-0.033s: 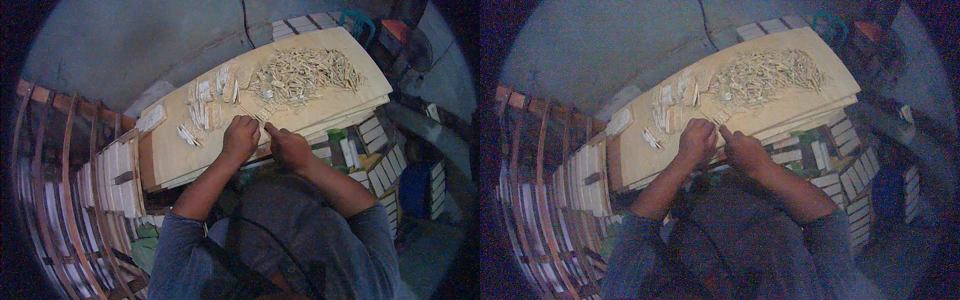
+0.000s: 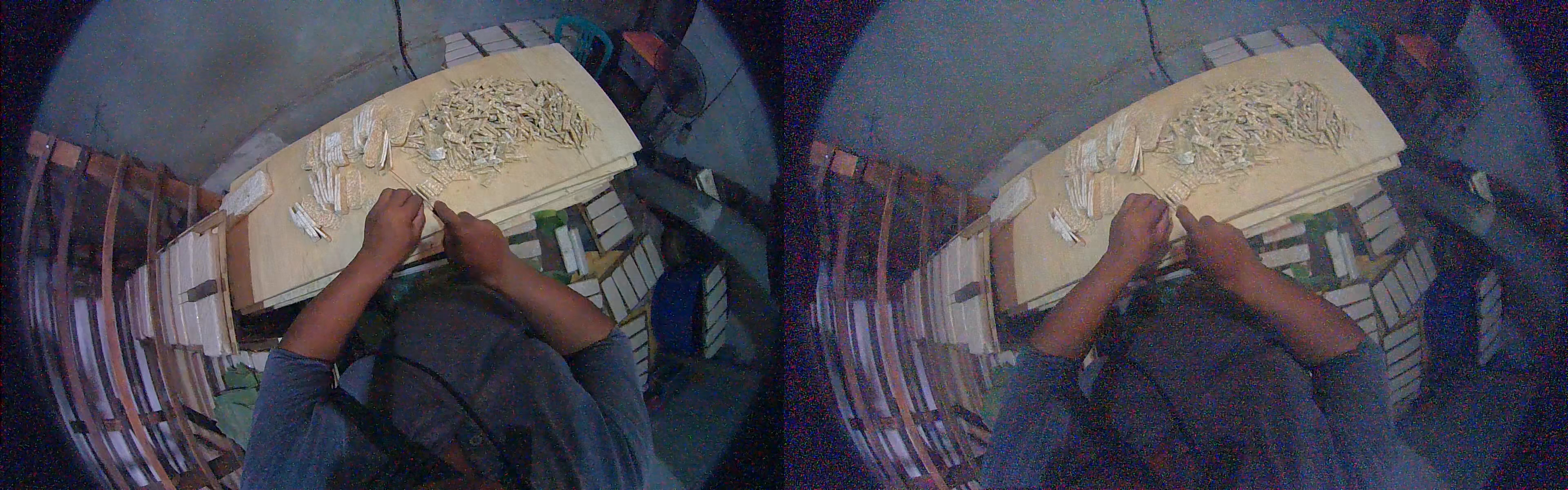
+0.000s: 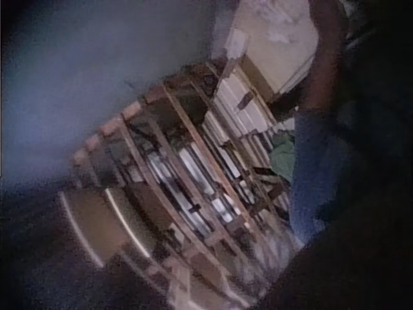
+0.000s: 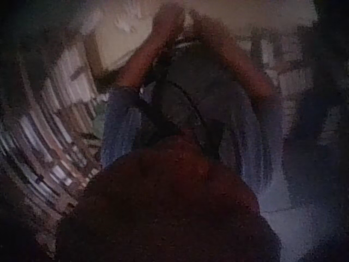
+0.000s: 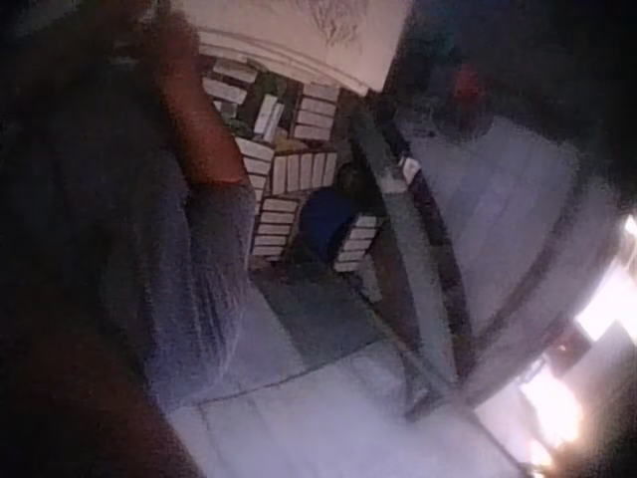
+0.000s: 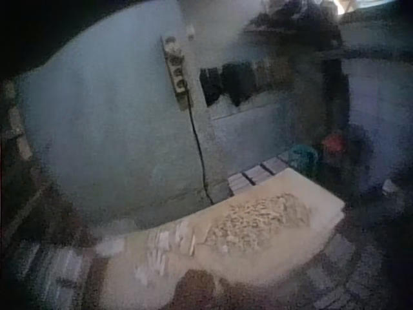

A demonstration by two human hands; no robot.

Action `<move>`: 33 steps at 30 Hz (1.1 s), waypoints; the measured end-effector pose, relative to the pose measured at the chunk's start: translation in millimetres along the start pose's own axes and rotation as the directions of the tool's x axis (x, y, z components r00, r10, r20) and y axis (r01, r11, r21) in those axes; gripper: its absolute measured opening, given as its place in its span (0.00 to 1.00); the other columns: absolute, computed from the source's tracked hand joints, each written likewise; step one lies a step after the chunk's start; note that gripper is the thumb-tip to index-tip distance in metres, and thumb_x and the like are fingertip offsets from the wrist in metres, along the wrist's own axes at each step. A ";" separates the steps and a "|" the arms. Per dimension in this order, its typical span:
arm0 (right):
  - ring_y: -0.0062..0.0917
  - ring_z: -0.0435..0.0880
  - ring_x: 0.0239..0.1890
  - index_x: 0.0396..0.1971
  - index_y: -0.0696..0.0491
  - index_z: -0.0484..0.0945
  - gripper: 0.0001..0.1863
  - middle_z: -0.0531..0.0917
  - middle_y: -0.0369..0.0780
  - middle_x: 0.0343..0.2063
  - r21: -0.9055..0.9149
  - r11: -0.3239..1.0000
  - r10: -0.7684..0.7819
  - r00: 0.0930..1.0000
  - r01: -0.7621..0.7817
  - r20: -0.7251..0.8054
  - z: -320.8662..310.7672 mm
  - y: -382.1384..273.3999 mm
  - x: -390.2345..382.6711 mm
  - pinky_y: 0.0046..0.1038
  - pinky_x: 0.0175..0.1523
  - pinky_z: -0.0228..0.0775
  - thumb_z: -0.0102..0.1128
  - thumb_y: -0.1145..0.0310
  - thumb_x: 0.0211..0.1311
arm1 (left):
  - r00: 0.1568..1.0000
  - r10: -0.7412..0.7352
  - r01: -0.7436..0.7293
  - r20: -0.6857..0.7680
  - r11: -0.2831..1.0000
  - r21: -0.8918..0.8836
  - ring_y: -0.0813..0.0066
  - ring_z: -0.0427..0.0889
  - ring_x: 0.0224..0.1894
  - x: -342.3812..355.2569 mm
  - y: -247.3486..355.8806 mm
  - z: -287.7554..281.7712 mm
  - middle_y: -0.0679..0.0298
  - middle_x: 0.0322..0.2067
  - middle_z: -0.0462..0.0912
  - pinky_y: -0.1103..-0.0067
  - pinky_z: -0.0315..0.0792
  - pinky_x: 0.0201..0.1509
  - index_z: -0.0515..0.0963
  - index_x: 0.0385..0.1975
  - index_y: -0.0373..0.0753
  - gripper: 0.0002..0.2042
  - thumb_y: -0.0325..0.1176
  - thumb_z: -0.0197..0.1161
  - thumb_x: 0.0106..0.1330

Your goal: The person uses a knife to slice small rectangular blocks of light-colored wood into thin strips on a wooden workbench. The person holds the wood with the left hand and cuts with the right hand, accumulating a pile of wood shavings and strips on the table.

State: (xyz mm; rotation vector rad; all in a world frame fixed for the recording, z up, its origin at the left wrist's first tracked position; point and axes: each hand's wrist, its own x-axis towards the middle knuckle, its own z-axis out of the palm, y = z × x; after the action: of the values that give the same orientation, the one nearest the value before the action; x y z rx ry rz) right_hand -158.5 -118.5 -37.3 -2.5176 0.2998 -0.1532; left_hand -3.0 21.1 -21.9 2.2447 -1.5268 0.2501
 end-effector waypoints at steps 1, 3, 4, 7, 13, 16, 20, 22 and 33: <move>0.52 0.87 0.39 0.75 0.46 0.63 0.35 0.85 0.52 0.38 0.003 0.999 0.042 0.998 -0.042 0.037 1.4 2.8 -4.4 0.50 0.43 0.81 0.60 0.69 0.67 | 1.000 -0.006 0.006 -0.003 1.000 -0.007 0.53 0.80 0.45 -0.5 -0.7 0.0 0.57 0.39 0.82 0.62 0.79 0.48 0.82 0.37 0.38 0.07 0.28 0.69 0.61; 0.53 0.87 0.39 0.73 0.46 0.66 0.33 0.85 0.52 0.39 0.004 0.993 0.120 0.985 -0.121 0.121 2.9 12.1 -26.4 0.50 0.43 0.80 0.59 0.69 0.67 | 1.000 -0.013 0.013 0.018 1.000 0.000 0.52 0.81 0.47 -2.9 -4.5 2.3 0.56 0.41 0.84 0.61 0.78 0.51 0.83 0.40 0.38 0.08 0.31 0.68 0.62; 0.53 0.87 0.39 0.73 0.47 0.67 0.33 0.85 0.52 0.39 0.007 0.990 0.137 0.980 -0.140 0.142 -0.3 15.7 -38.2 0.50 0.43 0.80 0.59 0.69 0.67 | 0.999 -0.015 0.015 0.028 1.000 0.003 0.51 0.81 0.48 -4.3 -6.0 4.1 0.55 0.42 0.84 0.61 0.78 0.53 0.83 0.41 0.39 0.09 0.33 0.68 0.63; 0.53 0.87 0.39 0.71 0.47 0.70 0.32 0.85 0.53 0.39 -0.006 0.988 0.156 0.975 -0.157 0.157 -22.8 12.8 -59.4 0.51 0.44 0.80 0.59 0.69 0.66 | 0.999 -0.019 0.018 0.049 1.000 0.010 0.51 0.80 0.48 -6.7 -7.0 2.0 0.55 0.41 0.84 0.61 0.78 0.53 0.83 0.42 0.39 0.11 0.33 0.69 0.62; 0.53 0.87 0.40 0.70 0.47 0.70 0.31 0.85 0.53 0.40 0.078 0.997 0.013 1.000 -0.011 -0.027 -19.2 -0.8 -26.6 0.51 0.43 0.80 0.60 0.69 0.66 | 0.998 -0.024 0.019 0.055 0.995 0.099 0.54 0.80 0.44 -7.7 -2.8 0.7 0.58 0.39 0.82 0.63 0.79 0.49 0.82 0.37 0.38 0.08 0.27 0.69 0.58; 0.53 0.87 0.40 0.72 0.46 0.68 0.33 0.86 0.53 0.41 -0.012 0.999 0.041 0.998 -0.041 0.044 -6.4 -5.3 -4.7 0.50 0.44 0.81 0.61 0.68 0.66 | 0.999 -0.029 0.027 0.039 0.998 0.062 0.54 0.80 0.45 -5.5 0.1 -3.1 0.58 0.39 0.82 0.63 0.79 0.49 0.83 0.38 0.39 0.09 0.27 0.69 0.58; 0.53 0.87 0.42 0.74 0.45 0.66 0.35 0.86 0.52 0.41 -0.005 0.993 0.114 0.983 -0.114 0.147 -8.9 3.7 -36.1 0.50 0.45 0.81 0.61 0.67 0.67 | 1.000 -0.013 0.013 -0.023 1.000 0.010 0.55 0.80 0.45 -10.4 -0.1 -1.7 0.58 0.39 0.82 0.64 0.79 0.49 0.83 0.40 0.39 0.09 0.27 0.69 0.58; 0.52 0.88 0.42 0.74 0.46 0.66 0.35 0.86 0.53 0.42 0.014 0.991 0.129 0.978 -0.133 0.164 -14.8 12.9 -58.6 0.51 0.46 0.81 0.61 0.66 0.67 | 0.999 0.004 -0.004 -0.035 1.000 0.004 0.55 0.80 0.46 -10.4 -1.8 0.3 0.58 0.39 0.82 0.64 0.79 0.49 0.84 0.40 0.39 0.09 0.27 0.70 0.59; 0.53 0.87 0.42 0.77 0.43 0.60 0.38 0.86 0.51 0.42 -0.075 0.996 0.055 0.991 -0.046 0.125 -5.8 -8.8 -7.7 0.51 0.47 0.81 0.60 0.67 0.68 | 1.000 -0.007 0.006 0.014 0.999 0.032 0.53 0.80 0.46 -11.6 -3.7 -1.4 0.56 0.41 0.83 0.62 0.78 0.51 0.83 0.40 0.39 0.10 0.31 0.69 0.60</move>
State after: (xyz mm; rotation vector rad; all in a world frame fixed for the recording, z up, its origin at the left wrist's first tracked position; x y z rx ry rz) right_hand -165.4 -112.7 -27.8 -2.5749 0.3218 0.0391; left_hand -3.9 32.7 -25.8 2.2799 -1.5328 0.2593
